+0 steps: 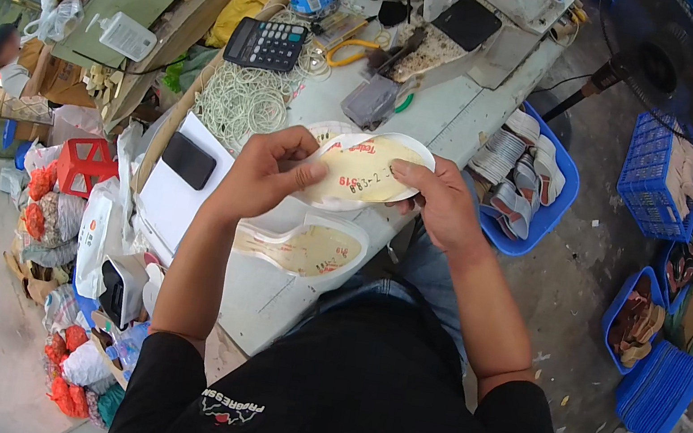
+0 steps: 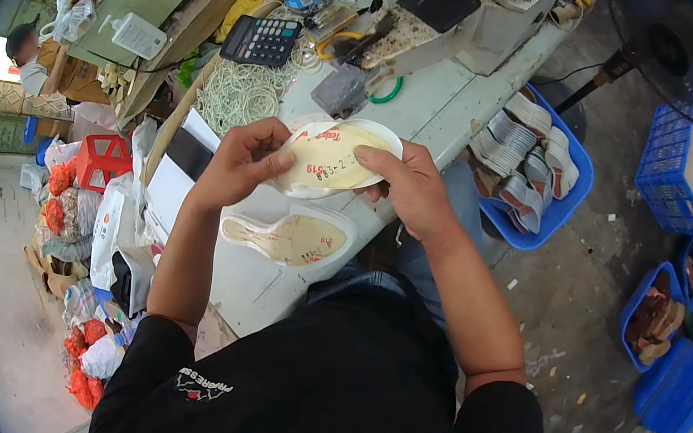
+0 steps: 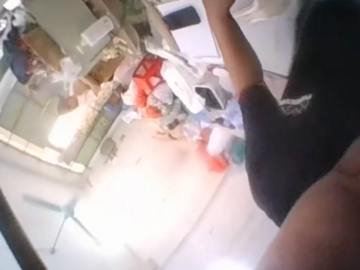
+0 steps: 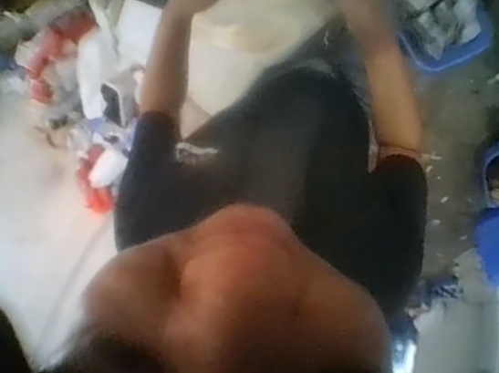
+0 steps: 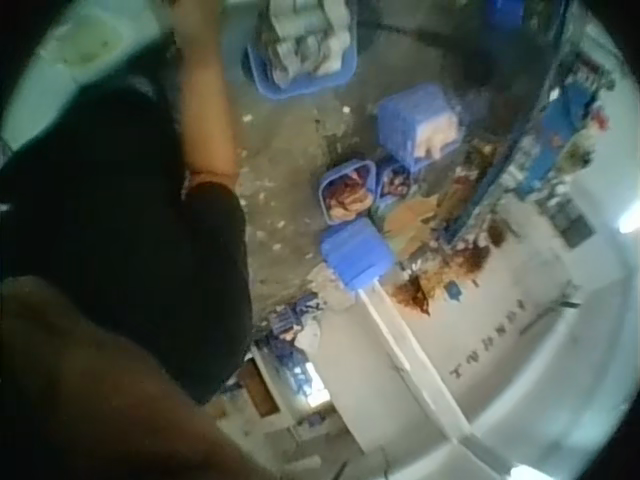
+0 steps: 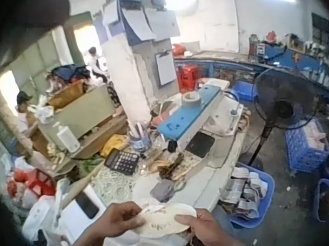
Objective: The person picks up a stack of white shoe insoles from a blue basket and places them on a cluttered workbench. They then separate the insoles one by one, inspecting each one by turning it over and checking the printed size and brand details before placing it into a new pile on the table.
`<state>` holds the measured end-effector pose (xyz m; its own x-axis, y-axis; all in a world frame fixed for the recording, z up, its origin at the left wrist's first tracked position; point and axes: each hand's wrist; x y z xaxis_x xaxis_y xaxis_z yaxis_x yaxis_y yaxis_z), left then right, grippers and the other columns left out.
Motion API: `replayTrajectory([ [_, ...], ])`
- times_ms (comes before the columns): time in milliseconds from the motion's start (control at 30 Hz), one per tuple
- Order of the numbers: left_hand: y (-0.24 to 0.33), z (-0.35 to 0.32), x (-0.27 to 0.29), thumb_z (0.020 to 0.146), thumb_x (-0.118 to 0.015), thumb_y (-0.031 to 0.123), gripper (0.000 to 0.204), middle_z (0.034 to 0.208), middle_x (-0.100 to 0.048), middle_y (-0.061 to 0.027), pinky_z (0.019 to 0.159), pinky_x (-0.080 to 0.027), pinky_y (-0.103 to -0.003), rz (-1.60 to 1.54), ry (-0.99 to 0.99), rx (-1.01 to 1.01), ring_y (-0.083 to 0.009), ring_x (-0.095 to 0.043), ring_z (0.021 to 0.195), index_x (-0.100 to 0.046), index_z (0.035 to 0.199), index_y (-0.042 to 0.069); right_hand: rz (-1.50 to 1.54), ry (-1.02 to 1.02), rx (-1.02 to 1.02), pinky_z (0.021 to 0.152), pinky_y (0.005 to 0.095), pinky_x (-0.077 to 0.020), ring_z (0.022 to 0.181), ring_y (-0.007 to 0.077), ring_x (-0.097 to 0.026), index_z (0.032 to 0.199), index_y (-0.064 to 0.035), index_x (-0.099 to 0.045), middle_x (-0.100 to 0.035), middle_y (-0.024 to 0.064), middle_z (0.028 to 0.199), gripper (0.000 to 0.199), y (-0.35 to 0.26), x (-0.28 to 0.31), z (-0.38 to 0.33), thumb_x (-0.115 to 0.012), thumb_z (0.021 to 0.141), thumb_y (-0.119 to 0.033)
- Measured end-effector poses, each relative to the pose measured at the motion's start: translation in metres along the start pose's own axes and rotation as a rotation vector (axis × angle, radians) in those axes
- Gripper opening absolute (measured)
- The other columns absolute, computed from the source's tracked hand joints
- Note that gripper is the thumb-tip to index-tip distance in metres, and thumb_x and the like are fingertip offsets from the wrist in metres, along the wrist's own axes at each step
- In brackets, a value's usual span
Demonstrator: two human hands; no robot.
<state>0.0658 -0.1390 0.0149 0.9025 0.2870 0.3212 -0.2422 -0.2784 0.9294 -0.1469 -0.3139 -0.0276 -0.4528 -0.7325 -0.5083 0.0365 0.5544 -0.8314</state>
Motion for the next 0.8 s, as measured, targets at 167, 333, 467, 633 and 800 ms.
replayTrajectory([
  [167,0.004,0.049,0.023,0.1,-0.073,0.022,0.02,0.087,-0.062,0.004,0.069,-0.043,-0.022,-0.099,-0.086,-0.083,-0.0036,-0.053,0.08,-0.064,0.102,0.004,0.055,0.1,0.111,0.059,0.021,-0.0433,0.068,0.0033,-0.056,0.11,-0.0033,-0.075,-0.072,-0.0007,0.089,0.025,-0.004,-0.008,0.022,-0.067,0.101,-0.025],
  [333,0.005,0.094,0.046,0.098,-0.076,0.026,0.025,0.086,-0.063,0.0048,0.069,-0.044,-0.021,-0.155,-0.212,-0.029,-0.0025,-0.055,0.078,-0.065,0.103,0.004,0.015,0.172,0.158,0.06,0.0195,-0.045,0.071,0.0028,-0.058,0.113,-0.0012,-0.074,-0.072,-0.0006,0.09,0.027,-0.016,-0.013,0.037,-0.069,0.101,-0.024],
  [467,0.004,0.098,0.058,0.097,-0.077,0.025,0.025,0.087,-0.065,0.0042,0.07,-0.046,-0.02,-0.194,-0.246,0.003,-0.0023,-0.057,0.077,-0.066,0.104,0.004,-0.032,0.16,0.192,0.06,0.0205,-0.0464,0.072,0.0036,-0.06,0.117,0.0014,-0.073,-0.073,0.0007,0.092,0.028,-0.009,-0.016,0.047,-0.071,0.1,-0.021],
  [633,-0.01,0.091,0.073,0.095,-0.078,0.023,0.022,0.09,-0.068,0.0027,0.072,-0.047,-0.021,-0.209,-0.159,0.015,-0.0036,-0.059,0.079,-0.069,0.103,0.004,-0.137,0.33,0.384,0.055,0.0254,-0.0408,0.065,0.0045,-0.049,0.083,-0.003,-0.063,-0.062,-0.0027,0.075,0.031,0.003,-0.026,0.075,-0.085,0.087,-0.025],
  [800,-0.03,0.068,0.072,0.097,-0.074,0.02,0.02,0.092,-0.071,0.0001,0.072,-0.047,-0.021,-0.251,0.013,0.035,-0.0048,-0.062,0.08,-0.072,0.103,0.001,-0.306,0.511,0.409,0.05,0.0295,-0.0346,0.058,0.0066,-0.039,0.063,-0.009,-0.042,-0.047,-0.0045,0.059,0.056,-0.002,-0.039,0.081,-0.092,0.076,-0.029],
])
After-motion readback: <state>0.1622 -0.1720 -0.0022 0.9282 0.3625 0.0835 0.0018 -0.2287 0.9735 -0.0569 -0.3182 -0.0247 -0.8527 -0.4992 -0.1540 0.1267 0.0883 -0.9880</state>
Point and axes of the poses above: each hand's wrist, its own z-axis towards the middle knuckle, its own x-axis out of the back of the hand, y = z × x
